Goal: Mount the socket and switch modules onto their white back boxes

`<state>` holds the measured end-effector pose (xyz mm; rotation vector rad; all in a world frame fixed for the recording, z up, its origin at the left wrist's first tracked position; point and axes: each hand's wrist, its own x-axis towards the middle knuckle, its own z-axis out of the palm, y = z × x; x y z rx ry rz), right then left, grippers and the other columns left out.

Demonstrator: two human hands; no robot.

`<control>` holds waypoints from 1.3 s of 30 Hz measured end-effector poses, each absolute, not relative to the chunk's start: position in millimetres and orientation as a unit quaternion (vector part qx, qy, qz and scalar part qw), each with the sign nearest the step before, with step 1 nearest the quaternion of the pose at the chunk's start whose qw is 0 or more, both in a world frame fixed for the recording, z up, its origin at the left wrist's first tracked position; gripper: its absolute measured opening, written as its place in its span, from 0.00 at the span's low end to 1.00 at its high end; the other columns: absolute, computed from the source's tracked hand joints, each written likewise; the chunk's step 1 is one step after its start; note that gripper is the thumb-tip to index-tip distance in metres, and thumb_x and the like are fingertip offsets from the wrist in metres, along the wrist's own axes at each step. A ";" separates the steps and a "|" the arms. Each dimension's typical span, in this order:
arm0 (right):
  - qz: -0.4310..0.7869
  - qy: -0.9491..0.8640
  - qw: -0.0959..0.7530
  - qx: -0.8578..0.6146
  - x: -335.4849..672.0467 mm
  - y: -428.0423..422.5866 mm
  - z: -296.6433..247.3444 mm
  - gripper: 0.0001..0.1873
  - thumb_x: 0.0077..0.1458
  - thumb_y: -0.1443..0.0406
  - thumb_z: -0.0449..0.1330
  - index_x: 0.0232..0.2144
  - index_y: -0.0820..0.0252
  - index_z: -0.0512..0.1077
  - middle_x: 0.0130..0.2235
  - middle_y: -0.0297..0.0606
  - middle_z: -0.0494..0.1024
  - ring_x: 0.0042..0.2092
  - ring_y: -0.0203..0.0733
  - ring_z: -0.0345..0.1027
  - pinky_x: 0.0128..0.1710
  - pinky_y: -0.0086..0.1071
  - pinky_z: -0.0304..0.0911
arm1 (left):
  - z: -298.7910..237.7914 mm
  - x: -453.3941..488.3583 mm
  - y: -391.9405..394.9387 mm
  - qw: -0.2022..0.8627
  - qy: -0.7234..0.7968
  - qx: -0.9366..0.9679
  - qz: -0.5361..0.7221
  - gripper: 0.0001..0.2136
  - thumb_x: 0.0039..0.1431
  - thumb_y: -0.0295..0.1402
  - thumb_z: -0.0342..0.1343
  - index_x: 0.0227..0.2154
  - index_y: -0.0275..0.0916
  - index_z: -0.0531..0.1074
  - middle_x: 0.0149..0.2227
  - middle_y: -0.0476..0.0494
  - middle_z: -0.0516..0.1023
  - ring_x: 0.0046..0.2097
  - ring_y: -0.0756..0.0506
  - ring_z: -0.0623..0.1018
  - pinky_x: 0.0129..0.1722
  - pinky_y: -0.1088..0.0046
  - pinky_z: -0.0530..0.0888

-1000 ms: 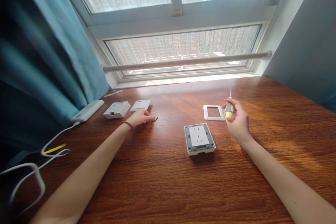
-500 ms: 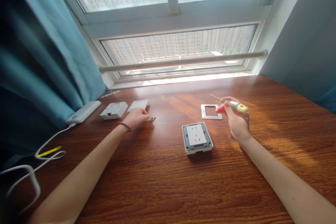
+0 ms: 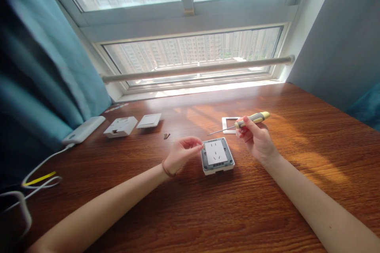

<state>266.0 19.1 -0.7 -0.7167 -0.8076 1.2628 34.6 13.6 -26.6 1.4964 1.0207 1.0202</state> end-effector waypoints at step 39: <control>0.403 -0.563 0.579 -0.430 237.5 35.4 41.7 0.12 0.39 0.62 0.68 0.19 0.63 0.69 0.16 0.28 0.66 0.16 0.26 0.52 0.13 0.25 0.47 | -39.3 33.7 8.8 0.488 0.430 0.654 0.386 0.12 0.46 0.40 0.60 0.25 0.34 0.75 0.17 0.54 0.59 0.22 0.54 0.57 0.21 0.78 0.53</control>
